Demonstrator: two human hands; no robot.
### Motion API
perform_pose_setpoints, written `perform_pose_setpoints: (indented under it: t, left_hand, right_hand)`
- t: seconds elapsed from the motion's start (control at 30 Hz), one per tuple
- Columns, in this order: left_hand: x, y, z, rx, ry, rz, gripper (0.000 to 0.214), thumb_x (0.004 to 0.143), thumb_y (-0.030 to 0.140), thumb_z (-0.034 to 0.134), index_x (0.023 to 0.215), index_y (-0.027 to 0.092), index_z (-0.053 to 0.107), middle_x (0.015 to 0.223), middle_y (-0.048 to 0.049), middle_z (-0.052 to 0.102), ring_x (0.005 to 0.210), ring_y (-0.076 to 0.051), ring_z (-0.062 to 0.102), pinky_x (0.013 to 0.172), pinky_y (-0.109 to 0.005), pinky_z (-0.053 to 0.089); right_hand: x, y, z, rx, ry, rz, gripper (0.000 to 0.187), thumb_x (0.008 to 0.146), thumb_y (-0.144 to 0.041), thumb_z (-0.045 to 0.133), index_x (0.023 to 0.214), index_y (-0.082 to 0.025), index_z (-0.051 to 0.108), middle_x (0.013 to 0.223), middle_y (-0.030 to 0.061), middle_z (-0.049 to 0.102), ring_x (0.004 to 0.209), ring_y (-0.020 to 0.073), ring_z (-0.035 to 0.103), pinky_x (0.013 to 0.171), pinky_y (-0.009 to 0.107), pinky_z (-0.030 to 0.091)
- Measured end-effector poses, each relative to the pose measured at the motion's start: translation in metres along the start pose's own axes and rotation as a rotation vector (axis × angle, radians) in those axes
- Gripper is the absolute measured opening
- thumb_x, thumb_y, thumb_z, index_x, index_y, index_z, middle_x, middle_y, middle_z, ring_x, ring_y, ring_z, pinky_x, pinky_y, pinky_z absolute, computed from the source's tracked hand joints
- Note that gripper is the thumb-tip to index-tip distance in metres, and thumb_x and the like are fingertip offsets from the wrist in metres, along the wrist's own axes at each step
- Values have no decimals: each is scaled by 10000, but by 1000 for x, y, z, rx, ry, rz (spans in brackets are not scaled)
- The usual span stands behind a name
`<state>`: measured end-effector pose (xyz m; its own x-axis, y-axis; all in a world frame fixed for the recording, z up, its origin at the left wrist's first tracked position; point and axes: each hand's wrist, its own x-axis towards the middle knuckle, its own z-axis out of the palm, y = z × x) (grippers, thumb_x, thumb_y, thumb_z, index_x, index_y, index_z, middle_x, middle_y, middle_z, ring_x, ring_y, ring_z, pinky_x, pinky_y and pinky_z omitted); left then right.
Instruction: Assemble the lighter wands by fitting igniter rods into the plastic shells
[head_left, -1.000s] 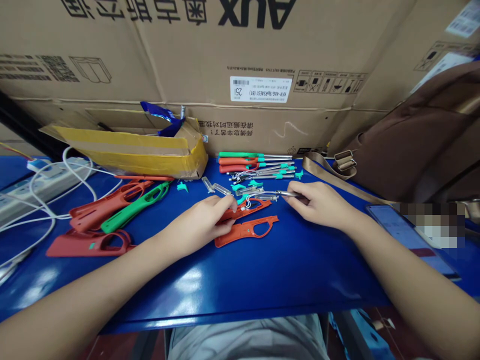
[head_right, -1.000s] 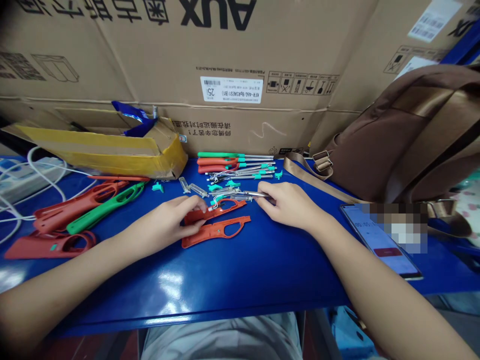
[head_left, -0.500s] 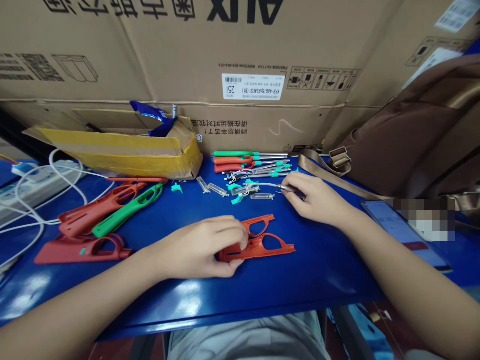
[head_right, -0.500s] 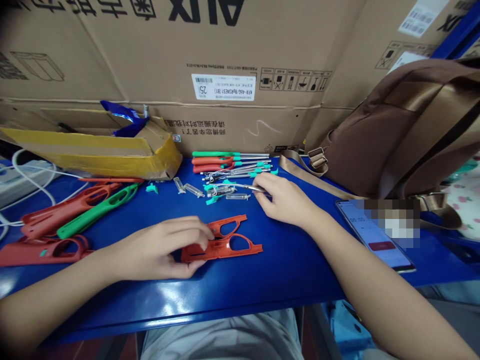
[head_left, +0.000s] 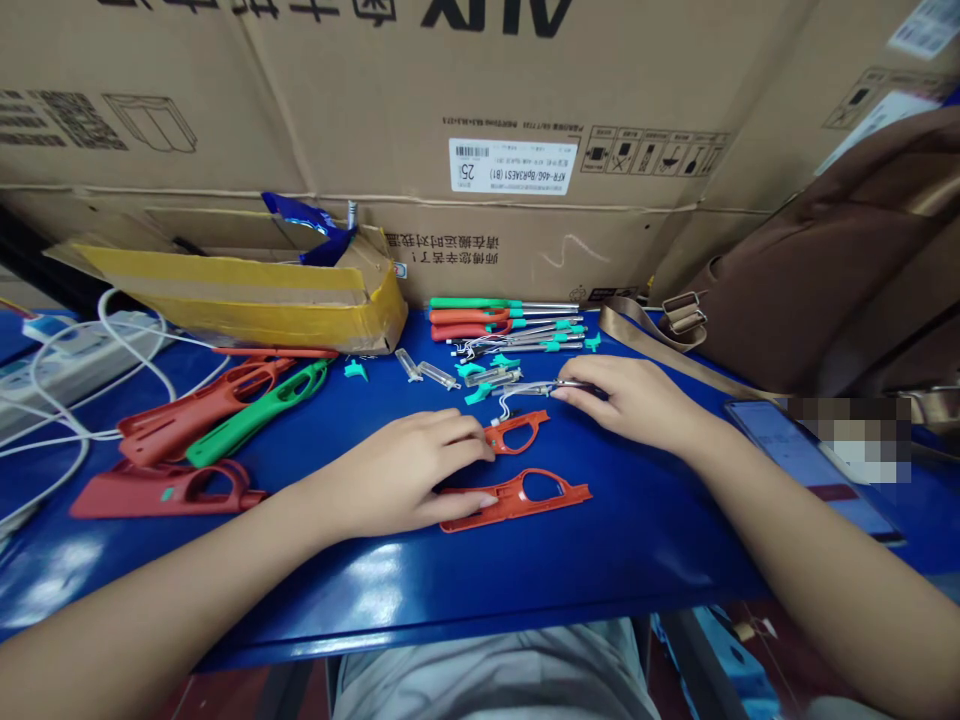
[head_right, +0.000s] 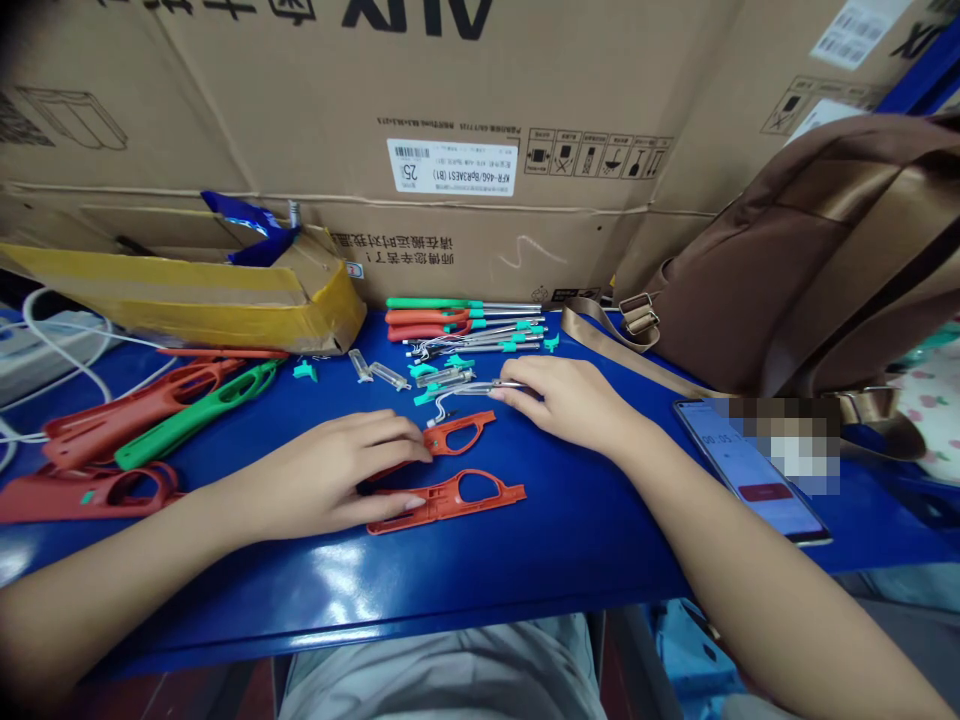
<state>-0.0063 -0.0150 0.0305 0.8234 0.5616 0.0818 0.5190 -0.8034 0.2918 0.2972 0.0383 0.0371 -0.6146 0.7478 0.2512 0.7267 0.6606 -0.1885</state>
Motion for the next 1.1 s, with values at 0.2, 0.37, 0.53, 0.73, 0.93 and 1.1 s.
perform_pose_setpoints:
  t: [0.2, 0.37, 0.53, 0.73, 0.93, 1.1]
  left_hand:
    - [1, -6, 4, 61, 43, -27, 525, 995, 596, 510, 1330, 203, 606, 1351, -93, 645, 1228, -270, 600, 1068, -427, 424]
    - [3, -5, 2, 69, 91, -8, 559, 977, 605, 543, 1348, 189, 591, 1429, -108, 606, 1295, -273, 559, 1123, -431, 351]
    - [4, 7, 9, -35, 123, -14, 482, 920, 589, 643, 1237, 225, 651, 1250, -59, 678, 1095, -244, 621, 956, -383, 401]
    - [4, 12, 16, -59, 59, 3, 302, 939, 423, 651, 1160, 221, 693, 1069, -38, 704, 958, -209, 648, 854, -348, 393]
    - [2, -1, 6, -8, 86, -96, 279, 908, 324, 652, 1168, 232, 698, 1126, -35, 703, 1004, -235, 631, 887, -376, 404]
    - [0, -9, 2, 45, 103, -111, 263, 916, 350, 643, 1124, 211, 723, 1066, -54, 709, 967, -242, 621, 893, -399, 429]
  right_hand:
    - [-2, -2, 0, -31, 39, 27, 274, 1052, -349, 431, 1240, -240, 598, 1193, 63, 744, 1017, 253, 725, 817, 351, 533]
    - [-1, -1, 4, -25, 68, 5, 286, 1057, -334, 408, 1176, -208, 636, 1165, 81, 750, 1036, 259, 723, 866, 366, 541]
    - [-2, 0, 4, -44, 45, 10, 281, 1049, -329, 421, 1117, -203, 663, 1083, 76, 771, 956, 265, 738, 791, 351, 529]
    - [-4, -1, 2, -65, 59, -44, 259, 1029, -301, 460, 1088, -198, 691, 1013, 63, 783, 885, 254, 743, 725, 327, 489]
    - [-5, -7, 0, 50, 123, -103, 239, 1021, -279, 480, 1059, -177, 692, 941, 58, 771, 797, 191, 714, 704, 279, 471]
    - [-5, -8, 0, 144, 131, -150, 168, 998, -256, 527, 1026, -185, 677, 878, 28, 746, 715, 146, 665, 656, 245, 459]
